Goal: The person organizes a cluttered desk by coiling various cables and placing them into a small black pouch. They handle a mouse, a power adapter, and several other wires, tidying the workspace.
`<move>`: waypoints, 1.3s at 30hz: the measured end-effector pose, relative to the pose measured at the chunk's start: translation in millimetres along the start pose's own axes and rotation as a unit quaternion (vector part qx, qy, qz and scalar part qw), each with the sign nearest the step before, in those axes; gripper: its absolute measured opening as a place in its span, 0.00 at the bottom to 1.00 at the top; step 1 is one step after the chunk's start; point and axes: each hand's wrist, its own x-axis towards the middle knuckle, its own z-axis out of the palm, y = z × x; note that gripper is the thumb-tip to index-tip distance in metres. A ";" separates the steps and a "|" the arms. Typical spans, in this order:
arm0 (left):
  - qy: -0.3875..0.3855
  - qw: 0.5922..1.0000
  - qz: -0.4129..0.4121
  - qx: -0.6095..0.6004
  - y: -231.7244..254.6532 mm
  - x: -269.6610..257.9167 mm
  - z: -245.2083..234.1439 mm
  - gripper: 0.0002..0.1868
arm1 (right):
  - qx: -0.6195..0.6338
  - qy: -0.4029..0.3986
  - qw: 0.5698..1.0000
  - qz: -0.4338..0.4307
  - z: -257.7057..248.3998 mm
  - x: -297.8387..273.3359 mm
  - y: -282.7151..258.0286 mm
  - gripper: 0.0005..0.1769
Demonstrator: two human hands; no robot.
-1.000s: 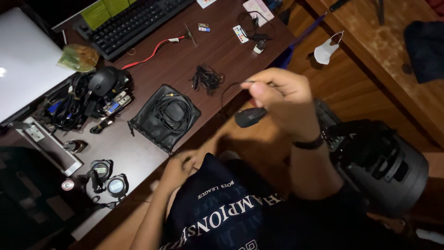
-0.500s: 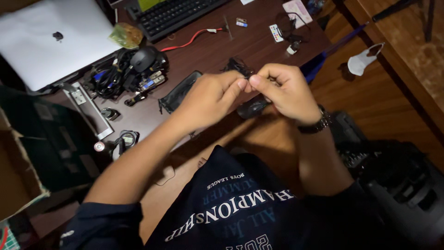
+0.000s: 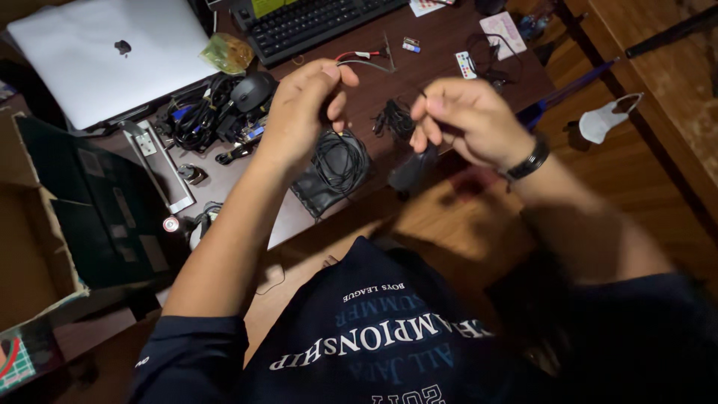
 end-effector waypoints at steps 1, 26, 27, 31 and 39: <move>0.006 1.000 -0.012 -0.013 -1.2 2.6 -0.8 0.14 | 0.009 -0.001 1.000 0.017 -2.5 4.7 -8.0 0.13; 0.166 0.946 -0.025 0.278 -118.3 50.5 28.0 0.13 | 0.309 0.112 0.943 0.042 -86.6 26.6 80.4 0.17; 0.168 0.945 -0.017 0.282 -123.1 50.7 37.8 0.13 | 0.311 0.119 0.942 0.045 -90.7 28.0 85.3 0.16; 0.163 0.910 -0.019 0.382 -121.9 53.4 70.3 0.13 | 0.289 0.134 0.947 0.051 -104.7 33.6 98.9 0.15; 0.187 0.872 0.036 0.452 -116.7 64.6 107.8 0.13 | 0.274 0.064 0.955 0.095 -132.7 41.5 89.5 0.18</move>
